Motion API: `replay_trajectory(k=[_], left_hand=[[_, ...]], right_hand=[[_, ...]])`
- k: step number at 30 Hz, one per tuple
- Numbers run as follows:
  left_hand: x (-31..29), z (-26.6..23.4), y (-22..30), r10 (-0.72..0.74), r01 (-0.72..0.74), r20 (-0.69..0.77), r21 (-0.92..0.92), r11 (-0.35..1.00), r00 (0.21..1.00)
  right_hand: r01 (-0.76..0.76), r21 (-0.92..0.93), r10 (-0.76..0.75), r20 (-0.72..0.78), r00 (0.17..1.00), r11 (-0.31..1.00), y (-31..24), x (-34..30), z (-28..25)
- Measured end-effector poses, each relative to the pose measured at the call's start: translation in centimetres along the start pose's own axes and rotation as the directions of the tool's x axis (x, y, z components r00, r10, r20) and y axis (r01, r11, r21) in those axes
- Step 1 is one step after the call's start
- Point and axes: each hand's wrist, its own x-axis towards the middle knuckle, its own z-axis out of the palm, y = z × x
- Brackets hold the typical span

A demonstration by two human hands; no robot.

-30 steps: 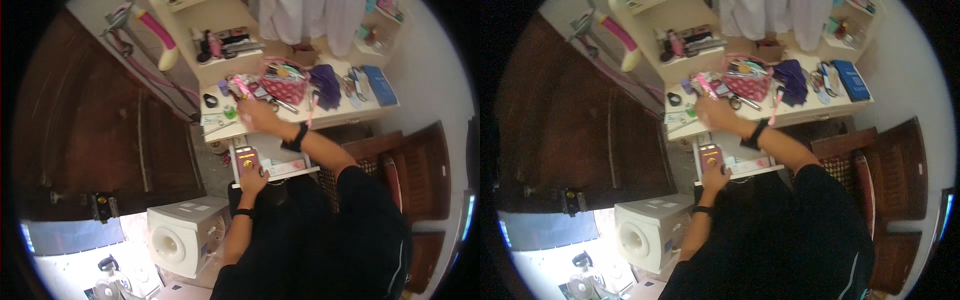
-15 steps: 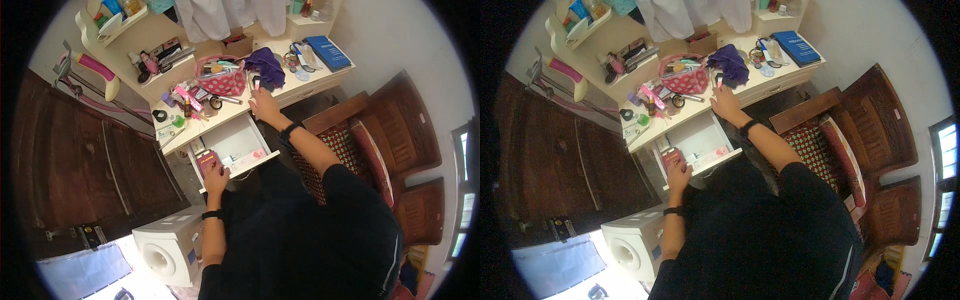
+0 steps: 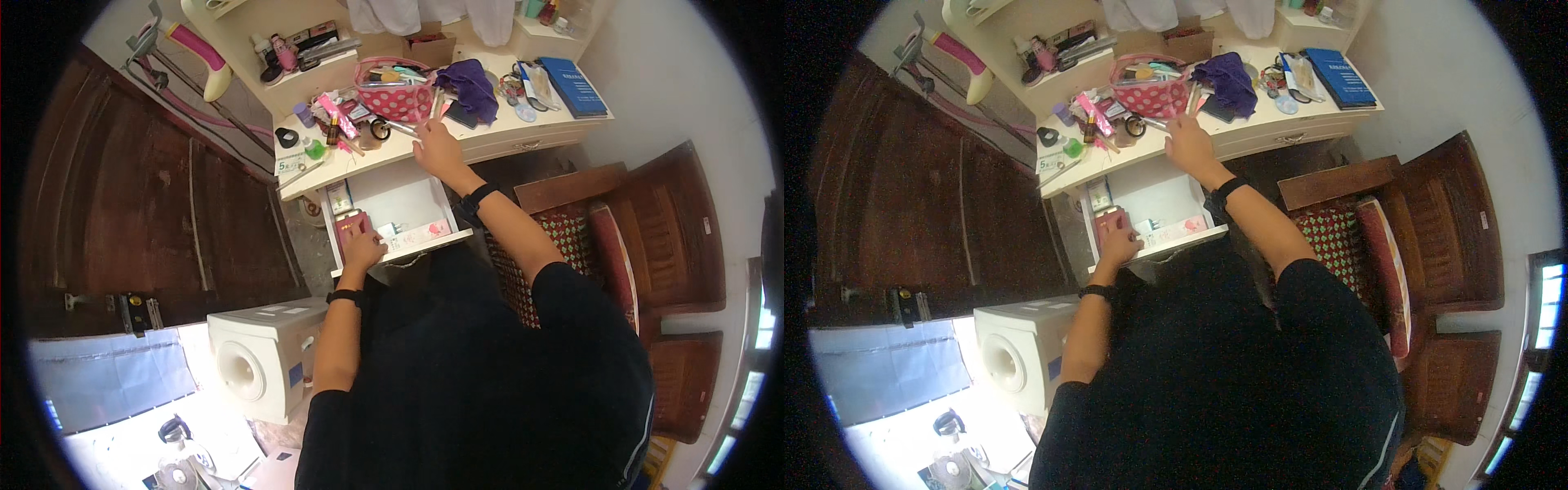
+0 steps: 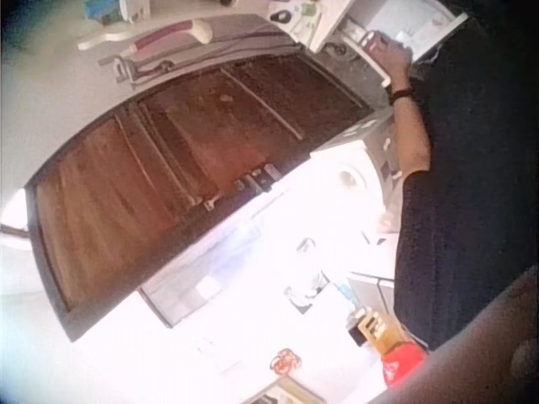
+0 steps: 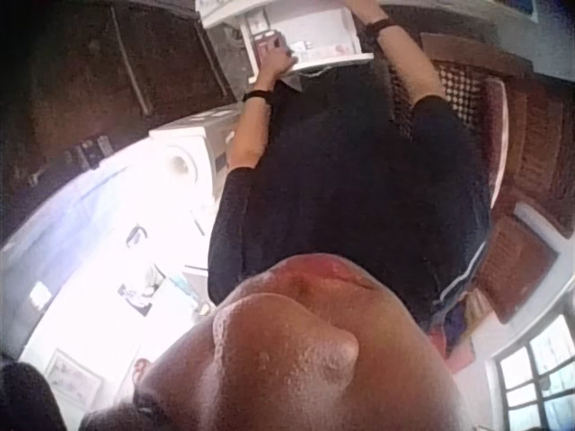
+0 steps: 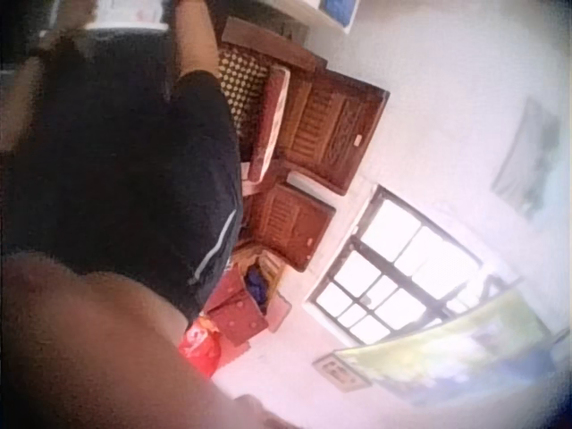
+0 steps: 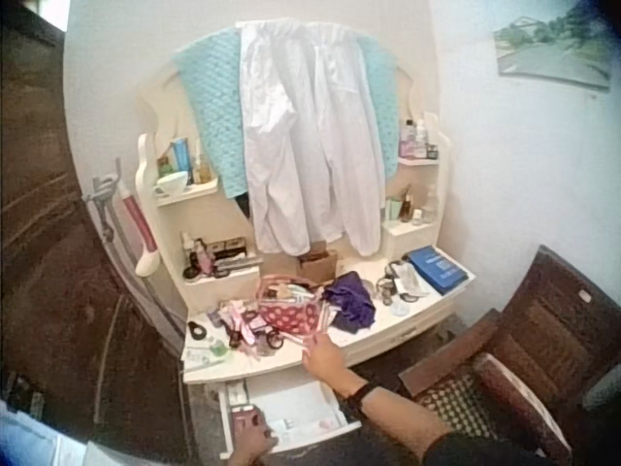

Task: The person opens a drawer and sorts through several small items, including makeup palettes, papers, and a small glass bottle.

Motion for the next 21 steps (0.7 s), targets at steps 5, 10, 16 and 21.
replay_trajectory(k=[5,10,16,21], left_hand=[[0.4,2.1,-2.5,-0.028,0.028,-0.139,-0.005,1.0,0.99],[0.0,0.1,0.6,-0.086,0.083,-0.035,-0.095,0.992,0.996],[-1.4,-1.1,0.8,-0.084,0.076,-0.073,-0.101,0.992,0.994],[-1.2,-0.8,0.3,-0.052,0.041,-0.117,-0.089,0.995,0.992]], right_hand=[[0.295,0.035,-0.291,-0.092,0.952,0.955,-2.7,1.5,3.1],[0.18,0.078,-0.193,0.236,0.952,0.981,-4.1,3.4,4.9],[-0.055,-0.075,0.077,0.325,0.942,0.996,-6.8,4.7,6.2],[-0.136,-0.035,0.14,0.223,0.965,0.99,-6.5,5.9,7.8]])
